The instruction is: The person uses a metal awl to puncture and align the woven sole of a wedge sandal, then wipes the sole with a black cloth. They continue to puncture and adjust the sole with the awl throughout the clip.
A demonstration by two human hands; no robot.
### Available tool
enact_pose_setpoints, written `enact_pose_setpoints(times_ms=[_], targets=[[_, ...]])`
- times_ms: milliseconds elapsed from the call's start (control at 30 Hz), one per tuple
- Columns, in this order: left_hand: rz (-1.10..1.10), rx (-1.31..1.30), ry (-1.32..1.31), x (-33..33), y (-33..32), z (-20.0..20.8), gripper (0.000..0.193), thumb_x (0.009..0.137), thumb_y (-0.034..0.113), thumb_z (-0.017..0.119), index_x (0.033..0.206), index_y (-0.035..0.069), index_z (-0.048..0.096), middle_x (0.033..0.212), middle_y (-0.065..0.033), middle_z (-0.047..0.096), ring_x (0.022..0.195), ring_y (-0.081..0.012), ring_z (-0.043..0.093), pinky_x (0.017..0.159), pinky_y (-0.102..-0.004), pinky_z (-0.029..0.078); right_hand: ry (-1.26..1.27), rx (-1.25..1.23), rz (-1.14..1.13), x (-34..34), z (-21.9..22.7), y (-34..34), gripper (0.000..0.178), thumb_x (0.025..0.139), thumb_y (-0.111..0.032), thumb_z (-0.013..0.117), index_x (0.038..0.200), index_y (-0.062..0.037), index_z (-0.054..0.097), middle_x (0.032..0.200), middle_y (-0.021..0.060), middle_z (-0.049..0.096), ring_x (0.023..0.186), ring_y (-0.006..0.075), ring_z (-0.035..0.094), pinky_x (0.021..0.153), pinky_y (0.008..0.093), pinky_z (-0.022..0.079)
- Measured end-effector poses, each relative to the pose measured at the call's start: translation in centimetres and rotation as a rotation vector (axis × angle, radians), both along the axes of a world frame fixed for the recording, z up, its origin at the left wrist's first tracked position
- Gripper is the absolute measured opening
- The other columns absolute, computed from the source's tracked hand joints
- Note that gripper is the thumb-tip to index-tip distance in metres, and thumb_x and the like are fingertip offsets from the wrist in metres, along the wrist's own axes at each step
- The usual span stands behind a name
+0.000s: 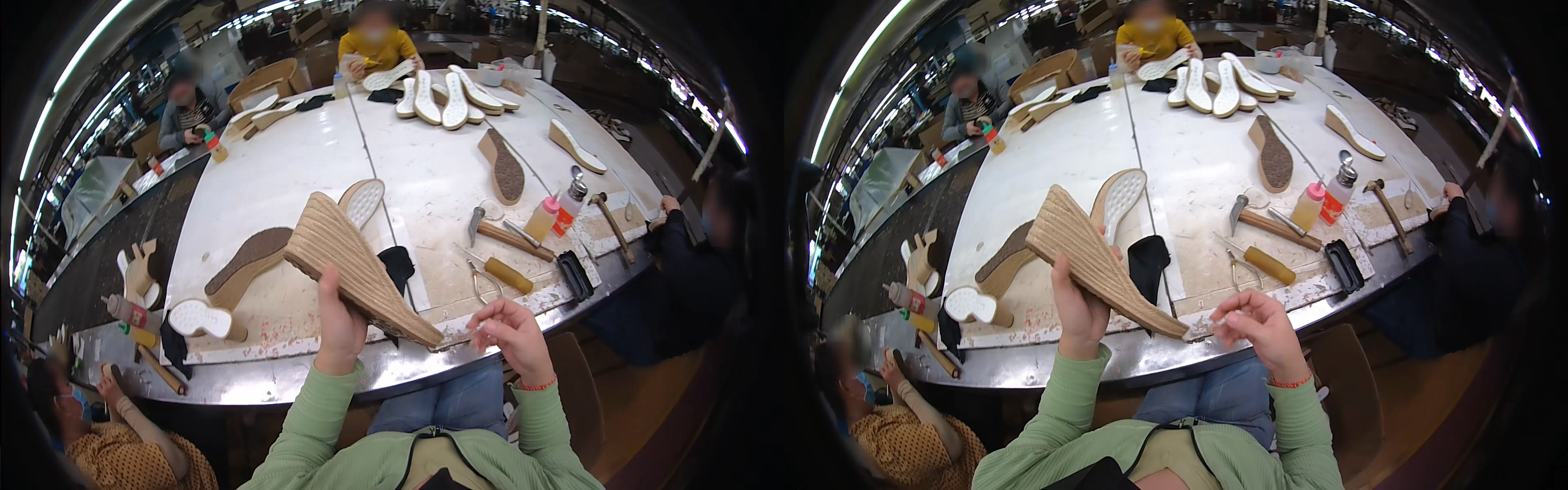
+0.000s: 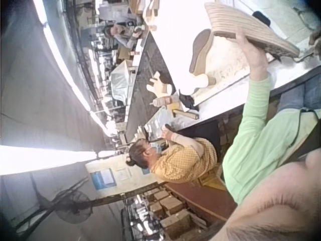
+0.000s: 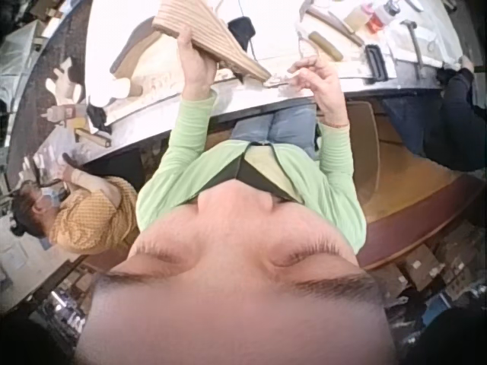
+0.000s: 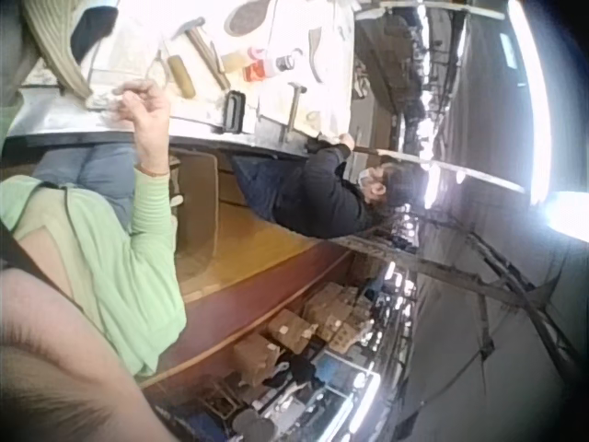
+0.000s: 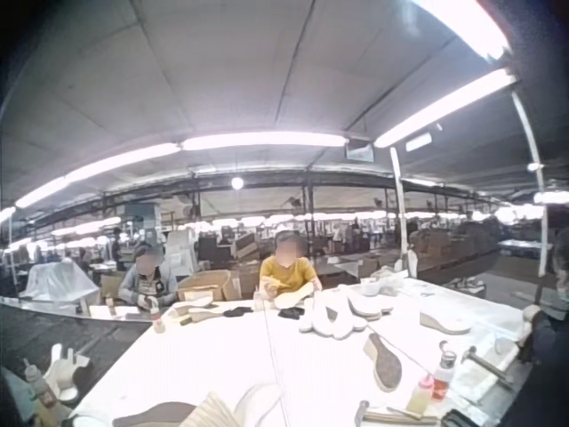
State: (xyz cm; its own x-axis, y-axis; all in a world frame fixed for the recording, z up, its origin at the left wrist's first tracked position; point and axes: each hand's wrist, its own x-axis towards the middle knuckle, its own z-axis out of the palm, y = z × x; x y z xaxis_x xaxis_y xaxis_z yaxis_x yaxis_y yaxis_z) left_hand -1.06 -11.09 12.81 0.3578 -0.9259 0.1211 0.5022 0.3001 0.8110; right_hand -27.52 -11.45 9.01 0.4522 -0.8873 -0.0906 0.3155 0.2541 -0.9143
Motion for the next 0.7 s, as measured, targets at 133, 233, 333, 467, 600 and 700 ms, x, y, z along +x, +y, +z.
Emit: enact_pose_setpoints(times_ms=[133, 233, 333, 467, 600, 700], targets=[[0.008, -0.179, -0.650, -1.4, -0.2, 1.5, 0.070, 0.076, 0.038, 0.078, 0.129, 0.003, 0.048, 0.131, -0.0165, 0.053, 0.109, -0.0261, 0.058, 0.093, -0.0387, 0.050, -0.165, -0.015, 0.100, -0.1, 4.0, 2.1, 0.060, 0.090, -0.018, 0.066, 0.138, -0.0002, 0.036, 0.116, 0.0266, 0.059, 0.073, 0.0270, 0.070, 0.060, 0.0308, 0.060], [0.083, -0.383, -1.329, -2.6, -1.1, 4.7, 0.073, 0.063, 0.032, 0.087, 0.123, 0.006, 0.054, 0.134, -0.0160, 0.049, 0.103, -0.0274, 0.058, 0.092, -0.0410, 0.047, 0.125, -0.346, -0.103, 0.5, 6.6, 3.0, 0.111, 0.073, -0.029, 0.086, 0.152, -0.0080, 0.011, 0.139, 0.0255, 0.041, 0.094, 0.0263, 0.068, 0.072, 0.0327, 0.060], [0.051, -0.386, -1.684, -3.7, -0.9, 5.2, 0.075, 0.053, 0.030, 0.090, 0.117, 0.009, 0.058, 0.136, -0.0156, 0.047, 0.094, -0.0282, 0.056, 0.088, -0.0420, 0.044, 0.292, -0.533, -0.249, 2.3, 6.9, 2.9, 0.117, 0.065, -0.019, 0.092, 0.151, -0.0085, 0.013, 0.142, 0.0196, 0.038, 0.105, 0.0229, 0.063, 0.078, 0.0333, 0.059], [-0.068, -0.402, -1.749, -4.3, -0.3, 5.8, 0.086, 0.050, 0.030, 0.090, 0.126, 0.010, 0.056, 0.145, -0.0185, 0.040, 0.114, -0.0335, 0.052, 0.095, -0.0430, 0.041, 0.198, -0.624, -0.308, 2.5, 4.5, 2.1, 0.100, 0.063, -0.003, 0.089, 0.140, -0.0077, 0.026, 0.132, 0.0121, 0.042, 0.114, 0.0208, 0.058, 0.090, 0.0345, 0.056], [0.124, -0.382, -1.588, -1.5, -0.5, 7.2, 0.111, 0.049, 0.038, 0.092, 0.145, 0.014, 0.042, 0.154, -0.0213, 0.029, 0.137, -0.0354, 0.035, 0.109, -0.0495, 0.031, 0.024, -0.586, -0.280, 0.4, 3.5, 1.9, 0.091, 0.061, 0.005, 0.086, 0.132, -0.0071, 0.031, 0.126, 0.0092, 0.045, 0.122, 0.0201, 0.051, 0.102, 0.0372, 0.050], [0.260, -0.124, -1.173, 3.2, -0.9, 4.1, 0.128, 0.051, 0.047, 0.093, 0.153, 0.013, 0.025, 0.156, -0.0209, 0.025, 0.142, -0.0337, 0.030, 0.114, -0.0568, 0.024, -0.003, -0.655, -0.312, -1.2, 2.4, 2.2, 0.093, 0.058, 0.009, 0.084, 0.132, -0.0098, 0.030, 0.131, 0.0123, 0.045, 0.123, 0.0217, 0.051, 0.101, 0.0369, 0.050]])
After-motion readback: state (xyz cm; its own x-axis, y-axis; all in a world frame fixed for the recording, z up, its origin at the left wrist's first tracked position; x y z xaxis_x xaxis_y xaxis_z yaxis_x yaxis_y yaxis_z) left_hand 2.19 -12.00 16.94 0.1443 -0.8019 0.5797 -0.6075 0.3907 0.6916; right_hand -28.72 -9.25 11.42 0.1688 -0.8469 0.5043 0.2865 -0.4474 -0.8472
